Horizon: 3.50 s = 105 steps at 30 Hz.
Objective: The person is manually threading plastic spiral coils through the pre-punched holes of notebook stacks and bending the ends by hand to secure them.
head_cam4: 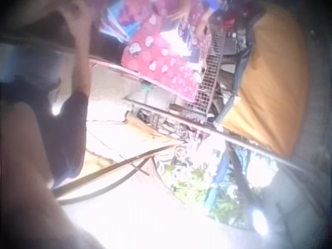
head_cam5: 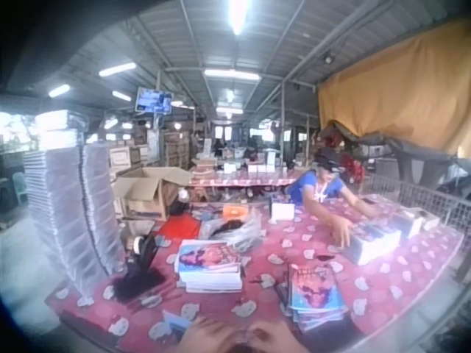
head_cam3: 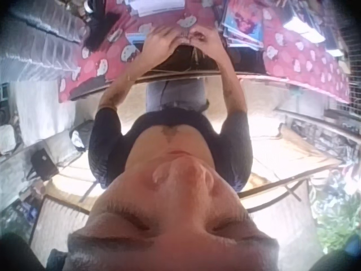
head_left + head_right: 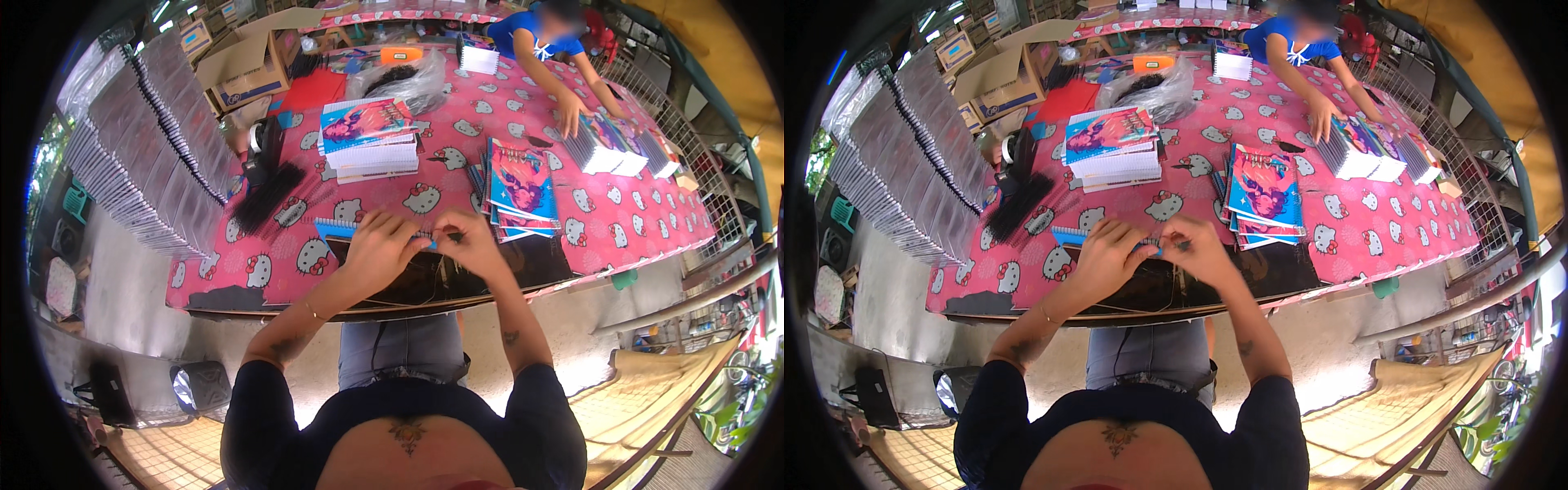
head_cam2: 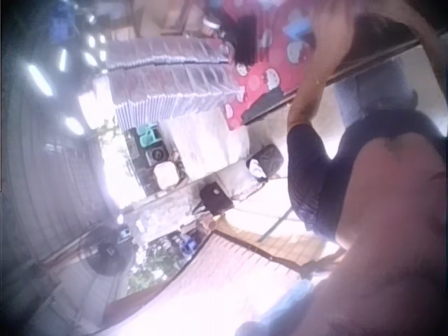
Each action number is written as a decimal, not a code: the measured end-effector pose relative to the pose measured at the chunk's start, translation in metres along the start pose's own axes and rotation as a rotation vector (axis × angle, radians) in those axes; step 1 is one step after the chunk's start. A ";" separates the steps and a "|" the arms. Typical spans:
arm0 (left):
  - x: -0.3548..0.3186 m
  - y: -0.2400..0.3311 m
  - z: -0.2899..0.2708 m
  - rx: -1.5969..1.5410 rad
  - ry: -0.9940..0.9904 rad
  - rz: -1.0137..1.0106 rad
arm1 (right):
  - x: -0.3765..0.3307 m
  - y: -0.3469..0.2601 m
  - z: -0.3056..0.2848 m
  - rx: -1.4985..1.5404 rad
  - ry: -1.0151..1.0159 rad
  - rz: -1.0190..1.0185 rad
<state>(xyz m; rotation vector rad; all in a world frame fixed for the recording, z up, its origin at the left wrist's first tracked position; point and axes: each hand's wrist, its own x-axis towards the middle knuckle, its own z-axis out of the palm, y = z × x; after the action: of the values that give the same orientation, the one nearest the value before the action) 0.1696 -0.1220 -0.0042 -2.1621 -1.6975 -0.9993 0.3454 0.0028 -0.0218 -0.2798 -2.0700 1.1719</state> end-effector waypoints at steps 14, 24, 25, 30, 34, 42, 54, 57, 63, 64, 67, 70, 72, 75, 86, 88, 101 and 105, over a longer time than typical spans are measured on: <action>0.086 -0.069 -0.059 -0.357 0.337 0.070 | -0.032 -0.060 -0.029 -0.252 0.219 0.204; 0.075 -0.207 0.024 0.402 0.114 0.102 | -0.037 0.052 -0.127 -1.148 0.072 0.162; 0.073 -0.207 0.022 0.422 0.146 0.103 | -0.034 0.053 -0.128 -1.111 0.096 0.170; 0.061 -0.207 0.010 0.284 0.062 -0.007 | -0.025 0.022 -0.088 -0.801 0.226 0.071; 0.081 -0.142 -0.038 0.453 0.294 0.058 | -0.026 -0.010 -0.041 -0.488 0.305 -0.035; 0.103 -0.031 -0.088 -0.051 -0.011 0.433 | -0.051 -0.006 0.004 0.273 0.422 0.104; 0.101 -0.001 -0.091 0.023 -0.253 0.530 | -0.082 0.006 0.032 0.283 0.420 0.286; 0.095 -0.006 -0.095 0.076 -0.324 0.487 | -0.078 0.005 0.042 0.189 0.367 0.180; 0.029 -0.022 -0.066 0.258 -0.192 0.302 | -0.075 0.000 0.045 -0.015 0.329 0.156; 0.004 -0.018 -0.051 0.272 -0.160 0.251 | -0.074 -0.001 0.051 -0.026 0.347 0.130; -0.025 -0.033 -0.038 0.113 0.039 -0.005 | -0.069 -0.002 0.072 0.165 0.341 0.122; -0.058 -0.060 -0.007 -0.427 0.413 -0.527 | -0.061 0.003 0.083 0.167 0.455 0.200; -0.090 -0.069 0.022 -0.809 0.285 -0.816 | -0.055 0.005 0.086 0.115 0.486 0.191; -0.098 -0.053 0.040 -0.842 0.321 -0.561 | -0.061 0.022 0.059 0.142 0.474 0.213; -0.064 -0.228 0.025 0.567 0.263 -0.353 | -0.060 0.039 0.014 0.181 0.427 0.223; -0.071 -0.230 0.019 0.618 0.056 -0.445 | -0.041 0.012 0.019 -0.174 0.571 -0.015; -0.059 -0.064 -0.022 -0.629 0.531 -0.587 | 0.049 -0.026 0.085 -0.656 0.069 -0.180; -0.071 -0.024 -0.012 -0.514 0.324 -0.507 | 0.046 -0.030 0.082 -0.698 0.048 -0.119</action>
<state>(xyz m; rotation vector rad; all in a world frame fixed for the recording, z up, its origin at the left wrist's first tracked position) 0.1353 -0.1762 -0.0451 -1.6822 -2.0222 -1.9858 0.2608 -0.0444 -0.0017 -0.4930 -2.3521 0.3322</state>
